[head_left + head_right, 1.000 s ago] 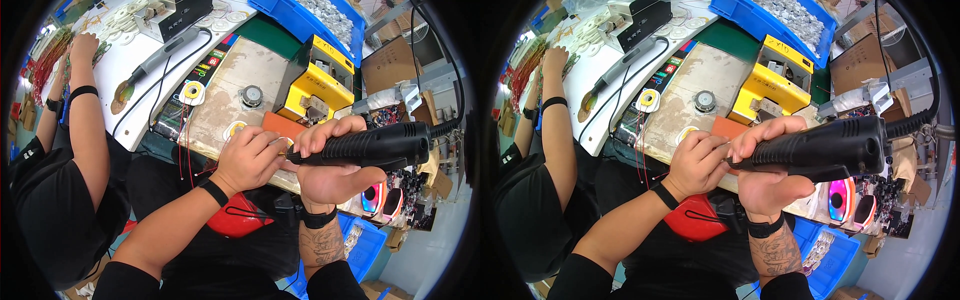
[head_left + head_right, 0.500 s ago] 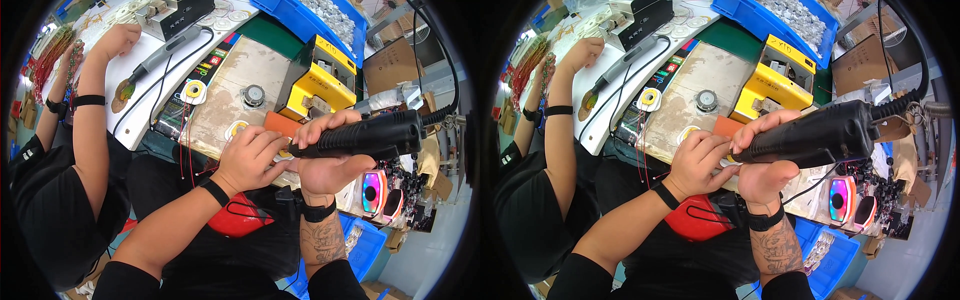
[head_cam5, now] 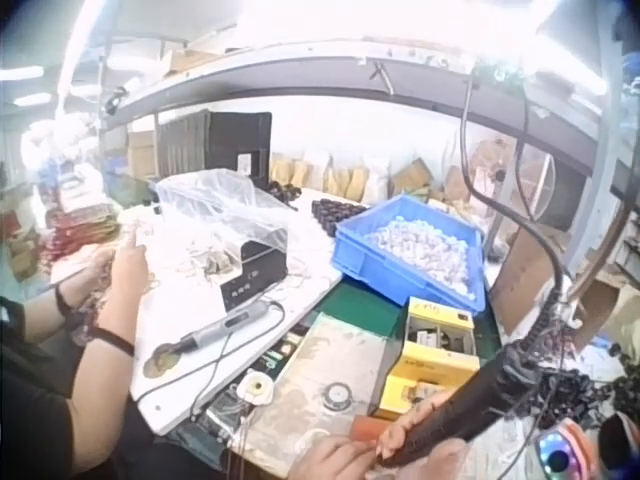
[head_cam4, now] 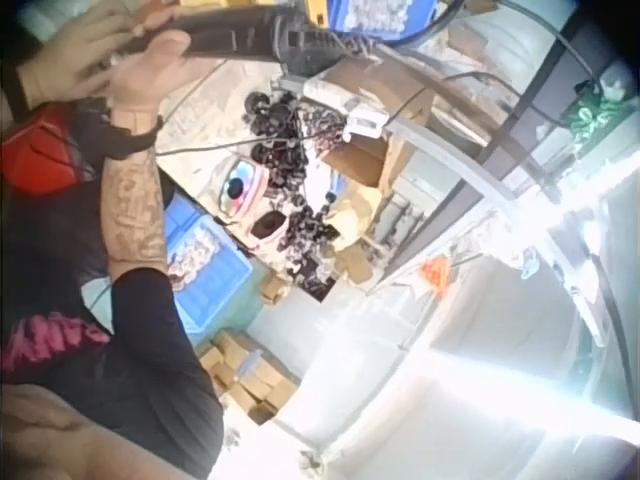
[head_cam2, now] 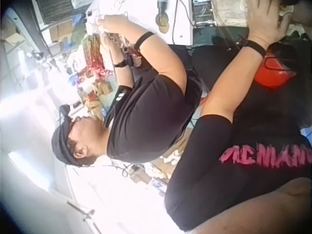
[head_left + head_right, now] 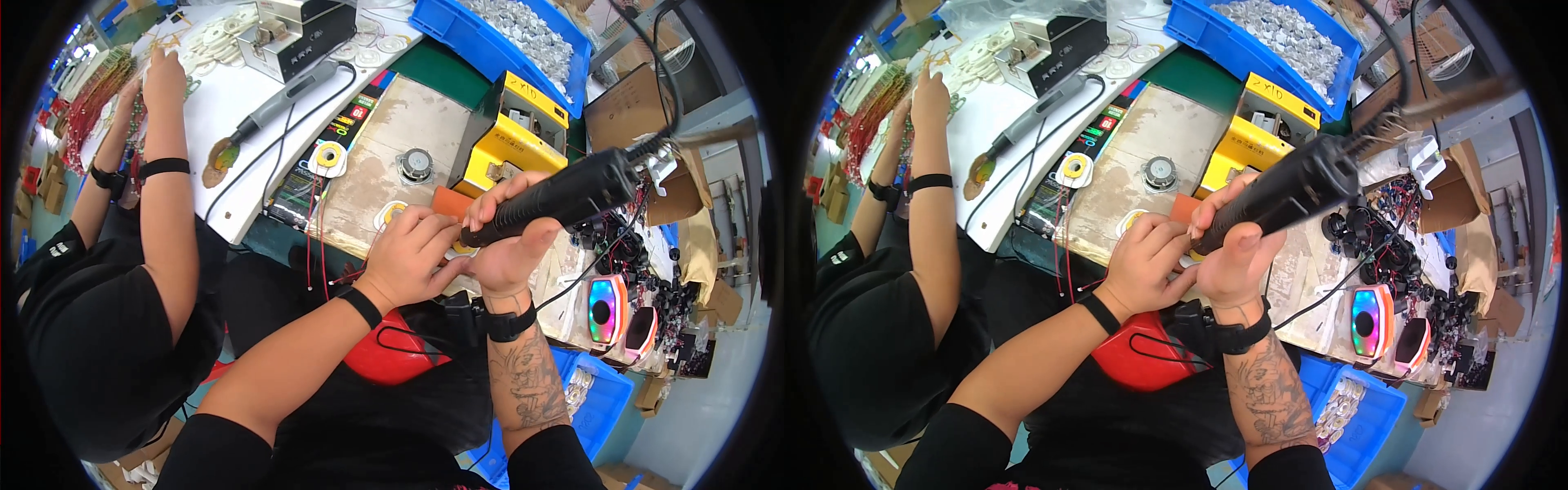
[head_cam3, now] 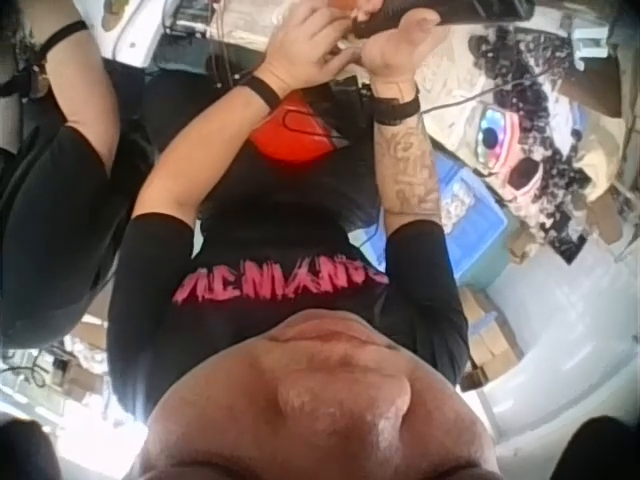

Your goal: Soldering wires and small components at an assembly workbench.

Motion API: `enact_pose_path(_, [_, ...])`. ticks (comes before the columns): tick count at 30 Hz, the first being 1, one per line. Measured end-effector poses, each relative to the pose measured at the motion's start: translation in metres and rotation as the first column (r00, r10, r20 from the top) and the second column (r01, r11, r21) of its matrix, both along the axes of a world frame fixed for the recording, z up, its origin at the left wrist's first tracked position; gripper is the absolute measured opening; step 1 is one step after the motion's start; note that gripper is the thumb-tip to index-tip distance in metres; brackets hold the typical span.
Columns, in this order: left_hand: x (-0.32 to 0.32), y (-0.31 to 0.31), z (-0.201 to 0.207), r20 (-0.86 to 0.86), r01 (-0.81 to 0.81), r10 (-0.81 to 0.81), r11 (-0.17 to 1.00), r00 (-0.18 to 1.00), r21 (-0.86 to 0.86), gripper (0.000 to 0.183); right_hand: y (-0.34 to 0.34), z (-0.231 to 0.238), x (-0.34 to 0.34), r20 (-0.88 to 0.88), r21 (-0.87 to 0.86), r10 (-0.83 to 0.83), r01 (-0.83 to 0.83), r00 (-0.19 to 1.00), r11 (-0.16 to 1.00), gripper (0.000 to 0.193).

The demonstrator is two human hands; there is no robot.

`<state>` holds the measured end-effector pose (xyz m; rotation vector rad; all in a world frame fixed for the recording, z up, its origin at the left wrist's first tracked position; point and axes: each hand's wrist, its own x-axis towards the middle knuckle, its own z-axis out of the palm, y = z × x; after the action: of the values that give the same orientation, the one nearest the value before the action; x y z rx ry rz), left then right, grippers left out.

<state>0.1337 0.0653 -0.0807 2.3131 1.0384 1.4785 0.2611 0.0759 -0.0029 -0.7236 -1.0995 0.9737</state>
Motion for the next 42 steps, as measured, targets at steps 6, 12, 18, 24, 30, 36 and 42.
enact_pose_path(6, [0.000,-0.008,0.009,-0.076,-0.028,0.027,1.000,0.997,-0.010,0.044,-0.039,0.027,0.026,-0.147,-0.003,-0.025,0.025,0.989,1.000,0.080])
enact_pose_path(12, [-0.015,-0.018,0.052,0.035,-0.152,0.153,0.988,0.988,-0.027,0.038,-0.104,0.044,0.079,0.120,-0.046,-0.176,0.183,0.977,0.982,0.078])
enact_pose_path(18, [-0.057,0.006,0.025,-0.024,-0.471,0.474,0.868,0.880,-0.154,0.025,-0.140,0.036,0.109,0.212,-0.181,-0.189,0.229,0.959,0.957,0.056])
enact_pose_path(24, [-0.055,0.020,0.003,-0.361,-0.558,0.474,0.811,0.803,-0.177,0.025,-0.144,0.041,0.107,0.254,-0.193,-0.173,0.225,0.952,0.955,0.057])
enact_pose_path(30, [-0.062,0.007,0.003,-0.210,-0.531,0.517,0.847,0.830,-0.012,0.020,-0.148,0.035,0.102,0.298,-0.240,-0.200,0.276,0.933,0.931,0.066])
enact_pose_path(36, [-0.098,0.040,0.016,-0.291,-0.686,0.645,0.726,0.706,-0.055,0.028,-0.144,0.032,0.102,0.298,-0.237,-0.193,0.269,0.935,0.934,0.059])
enact_pose_path(42, [-0.089,0.049,0.014,-0.480,-0.731,0.628,0.682,0.612,-0.040,0.031,-0.136,0.025,0.095,0.263,-0.193,-0.206,0.261,0.942,0.946,0.049])
